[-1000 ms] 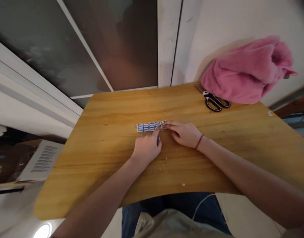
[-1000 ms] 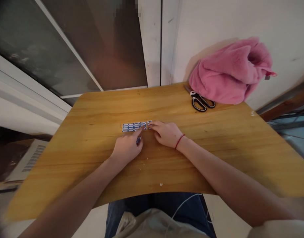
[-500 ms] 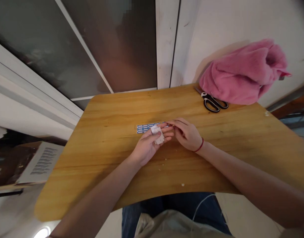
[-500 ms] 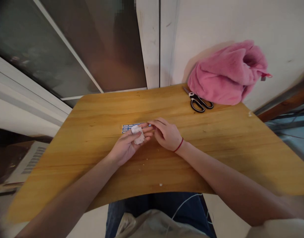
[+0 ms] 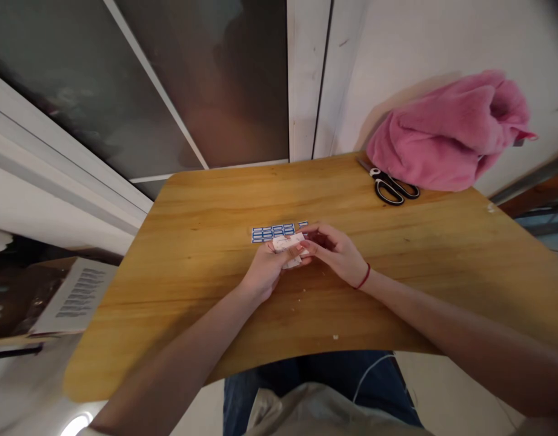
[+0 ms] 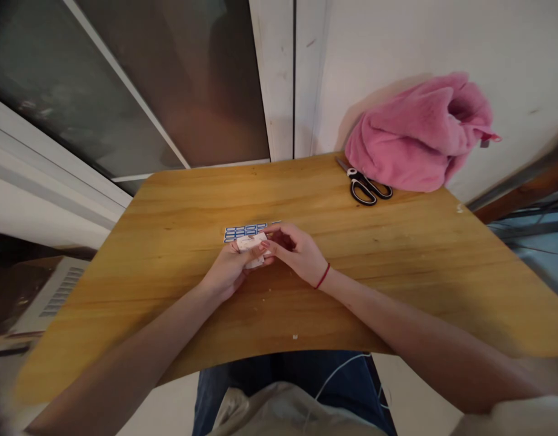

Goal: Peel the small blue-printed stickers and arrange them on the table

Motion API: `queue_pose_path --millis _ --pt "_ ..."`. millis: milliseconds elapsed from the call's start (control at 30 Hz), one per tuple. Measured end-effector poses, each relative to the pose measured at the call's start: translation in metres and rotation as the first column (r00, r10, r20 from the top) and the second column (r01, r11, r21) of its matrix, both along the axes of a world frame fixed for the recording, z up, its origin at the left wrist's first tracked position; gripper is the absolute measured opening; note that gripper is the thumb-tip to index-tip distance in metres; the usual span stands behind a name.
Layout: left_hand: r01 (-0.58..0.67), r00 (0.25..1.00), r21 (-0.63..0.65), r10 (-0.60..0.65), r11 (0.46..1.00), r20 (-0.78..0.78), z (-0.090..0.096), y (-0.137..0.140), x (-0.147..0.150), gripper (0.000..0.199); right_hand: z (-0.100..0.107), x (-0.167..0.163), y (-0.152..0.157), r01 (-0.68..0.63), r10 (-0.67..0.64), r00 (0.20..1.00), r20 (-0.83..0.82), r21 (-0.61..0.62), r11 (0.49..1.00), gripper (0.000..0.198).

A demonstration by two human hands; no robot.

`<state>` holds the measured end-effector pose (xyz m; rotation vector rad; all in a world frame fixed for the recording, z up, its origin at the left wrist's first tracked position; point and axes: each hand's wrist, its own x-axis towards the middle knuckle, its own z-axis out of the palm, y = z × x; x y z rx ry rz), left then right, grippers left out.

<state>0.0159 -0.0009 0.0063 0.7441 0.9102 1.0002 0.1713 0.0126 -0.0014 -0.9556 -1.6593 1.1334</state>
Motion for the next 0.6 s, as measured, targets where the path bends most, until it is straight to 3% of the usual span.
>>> queue_pose_path --millis 200,300,400,500,600 --pt "0.052 0.996 -0.053 -0.056 0.997 -0.064 0.002 -0.002 0.001 0.031 0.001 0.008 0.013 -0.008 0.008 1.0 0.002 -0.083 0.997 0.025" --pt "-0.006 0.999 -0.017 0.005 1.0 -0.039 0.001 -0.001 0.001 0.03 0.0 0.018 0.027 0.171 -0.175 0.984 -0.034 -0.087 0.981 0.024" --pt "-0.065 0.998 0.073 0.065 0.995 0.005 0.0 0.0 -0.003 0.025 -0.003 0.032 0.043 0.254 -0.257 0.964 0.065 0.053 0.966 0.019" --pt "-0.107 0.994 0.064 0.105 0.992 0.044 0.0 0.002 -0.005 0.023 -0.007 0.043 0.054 0.128 -0.242 0.869 0.432 0.277 0.952 0.012" --pt "-0.149 0.988 0.043 0.146 0.988 0.052 -0.001 0.002 -0.005 0.018 -0.011 0.045 0.055 0.042 -0.294 0.74 0.605 0.395 0.918 0.015"
